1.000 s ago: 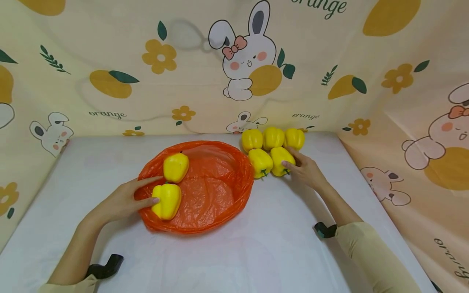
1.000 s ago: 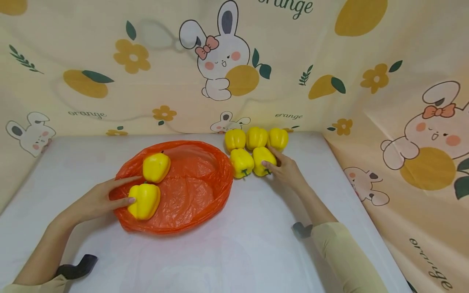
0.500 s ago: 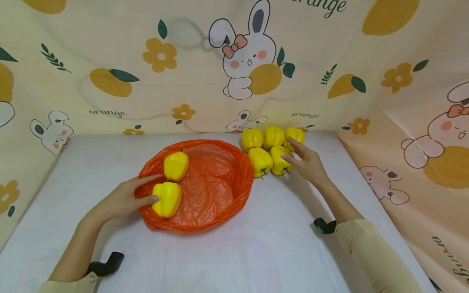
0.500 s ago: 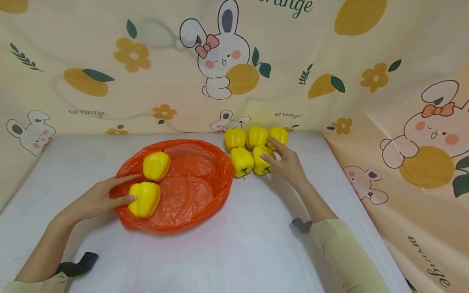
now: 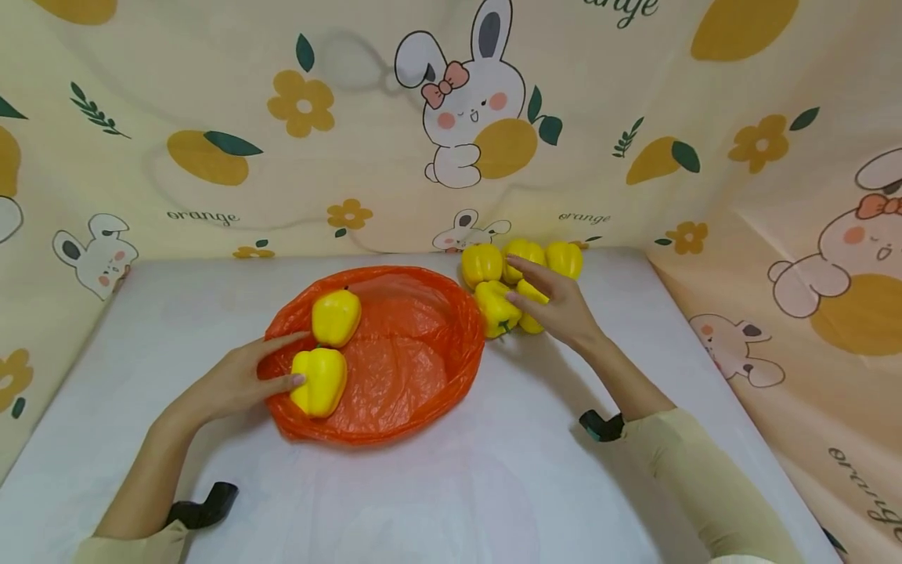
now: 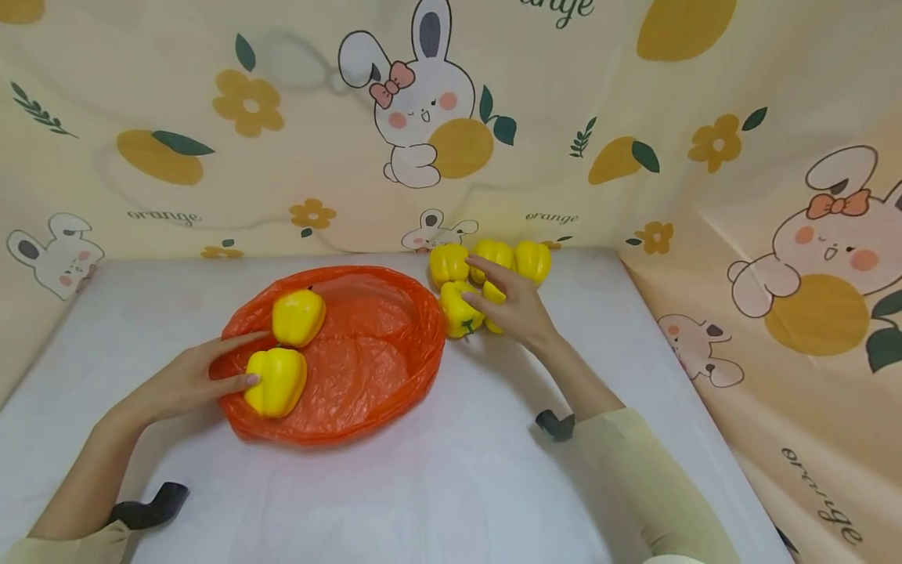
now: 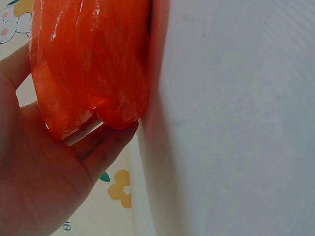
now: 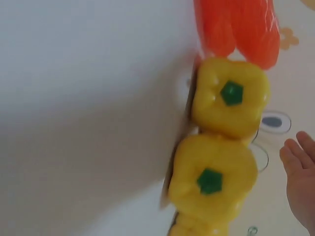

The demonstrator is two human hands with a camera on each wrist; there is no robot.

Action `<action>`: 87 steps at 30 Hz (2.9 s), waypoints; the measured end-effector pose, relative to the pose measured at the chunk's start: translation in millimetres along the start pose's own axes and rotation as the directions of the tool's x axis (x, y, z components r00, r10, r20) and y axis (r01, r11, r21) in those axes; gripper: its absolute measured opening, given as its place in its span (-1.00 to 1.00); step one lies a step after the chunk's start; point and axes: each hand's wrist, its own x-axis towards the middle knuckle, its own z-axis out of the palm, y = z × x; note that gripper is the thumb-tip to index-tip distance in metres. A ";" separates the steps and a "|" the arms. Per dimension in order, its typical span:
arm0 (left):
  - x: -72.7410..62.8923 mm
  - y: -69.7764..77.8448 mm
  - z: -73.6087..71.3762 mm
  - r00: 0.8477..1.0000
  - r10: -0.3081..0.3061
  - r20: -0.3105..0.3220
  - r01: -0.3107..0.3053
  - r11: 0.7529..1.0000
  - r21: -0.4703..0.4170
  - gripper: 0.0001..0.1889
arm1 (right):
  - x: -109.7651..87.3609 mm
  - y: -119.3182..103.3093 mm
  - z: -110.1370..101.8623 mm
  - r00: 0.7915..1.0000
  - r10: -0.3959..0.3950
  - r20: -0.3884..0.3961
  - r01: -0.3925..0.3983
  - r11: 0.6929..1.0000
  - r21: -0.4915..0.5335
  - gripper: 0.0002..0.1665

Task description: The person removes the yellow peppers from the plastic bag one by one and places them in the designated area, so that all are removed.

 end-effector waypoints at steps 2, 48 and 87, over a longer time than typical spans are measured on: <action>0.4 0.1 -1.0 1.000 0.001 -0.003 -0.001 1.000 0.001 -0.18 | 4.1 -8.2 4.5 1.000 -0.013 0.021 0.012 1.000 0.024 -0.37; 2.5 2.3 -4.3 0.999 -0.029 0.024 0.029 1.000 -0.001 -0.14 | 68.3 -57.0 154.7 0.913 -0.070 0.403 0.119 0.988 -0.096 -0.25; 4.3 2.7 -6.8 0.999 -0.021 0.040 0.021 1.000 0.009 -0.09 | 77.3 -59.7 202.1 0.918 0.158 0.365 -0.128 0.986 -0.106 0.07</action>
